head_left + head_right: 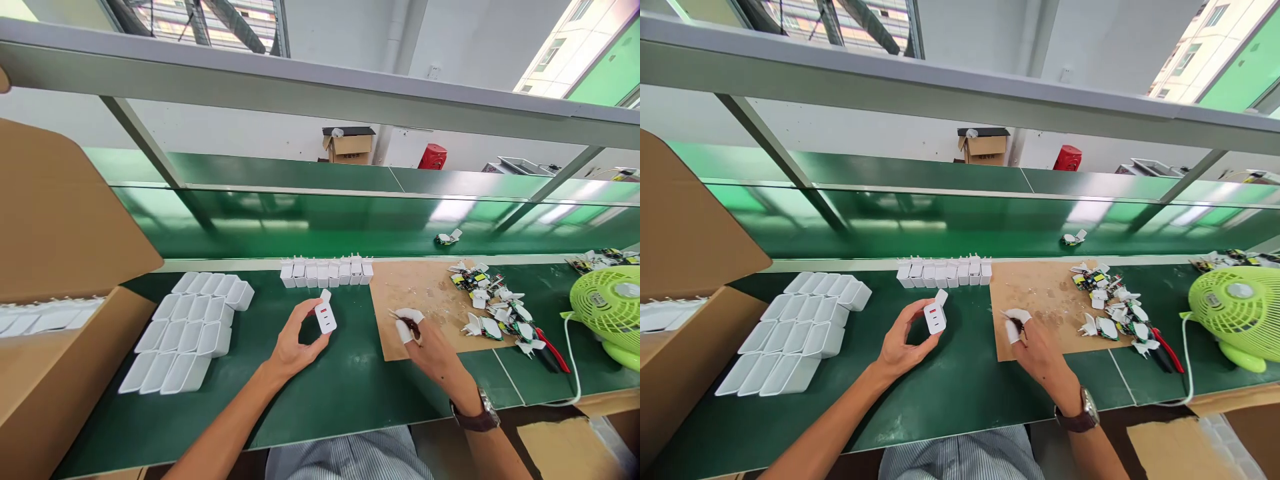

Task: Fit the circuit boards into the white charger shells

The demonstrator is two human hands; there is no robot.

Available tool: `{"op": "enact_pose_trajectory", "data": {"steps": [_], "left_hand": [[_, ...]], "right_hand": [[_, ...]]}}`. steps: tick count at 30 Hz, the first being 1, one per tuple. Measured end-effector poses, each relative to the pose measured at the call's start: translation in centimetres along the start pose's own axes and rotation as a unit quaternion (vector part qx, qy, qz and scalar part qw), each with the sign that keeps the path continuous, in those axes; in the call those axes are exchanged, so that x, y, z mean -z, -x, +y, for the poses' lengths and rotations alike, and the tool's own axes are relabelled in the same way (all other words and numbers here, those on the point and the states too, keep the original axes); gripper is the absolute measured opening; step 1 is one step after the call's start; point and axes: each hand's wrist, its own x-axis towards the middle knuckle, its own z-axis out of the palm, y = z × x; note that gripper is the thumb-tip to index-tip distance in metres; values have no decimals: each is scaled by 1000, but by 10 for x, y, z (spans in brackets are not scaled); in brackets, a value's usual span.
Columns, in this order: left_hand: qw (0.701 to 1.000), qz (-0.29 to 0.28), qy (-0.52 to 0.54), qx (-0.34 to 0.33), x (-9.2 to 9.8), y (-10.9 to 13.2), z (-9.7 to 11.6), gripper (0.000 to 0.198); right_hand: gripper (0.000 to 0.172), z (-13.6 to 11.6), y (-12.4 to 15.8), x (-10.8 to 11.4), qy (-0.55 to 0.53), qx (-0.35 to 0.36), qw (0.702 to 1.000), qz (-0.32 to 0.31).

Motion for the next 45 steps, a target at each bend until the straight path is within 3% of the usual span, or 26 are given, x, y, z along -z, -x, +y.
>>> {"op": "enact_pose_trajectory", "data": {"steps": [4, 8, 15, 25, 35, 45], "left_hand": [[1000, 5, -16, -22, 1, 0, -1, 64], [999, -2, -20, -35, 3, 0, 0, 65], [999, -5, -23, -46, 5, -2, 1, 63], [998, -15, -25, -61, 5, -1, -1, 66], [994, -18, -43, -102, 8, -3, -2, 72], [995, -32, -46, -81, 9, -3, -5, 71]], "right_hand": [[20, -58, -16, -1, -17, 132, 991, -17], [25, -78, -27, -13, 67, 212, 975, -14], [25, -83, -38, -14, 143, 230, 961, -58], [22, -89, -47, -8, 171, 244, 948, -110], [22, -100, -54, 1, 220, 277, 926, -132], [24, -86, -67, 1, 162, 302, 931, -129]]}}
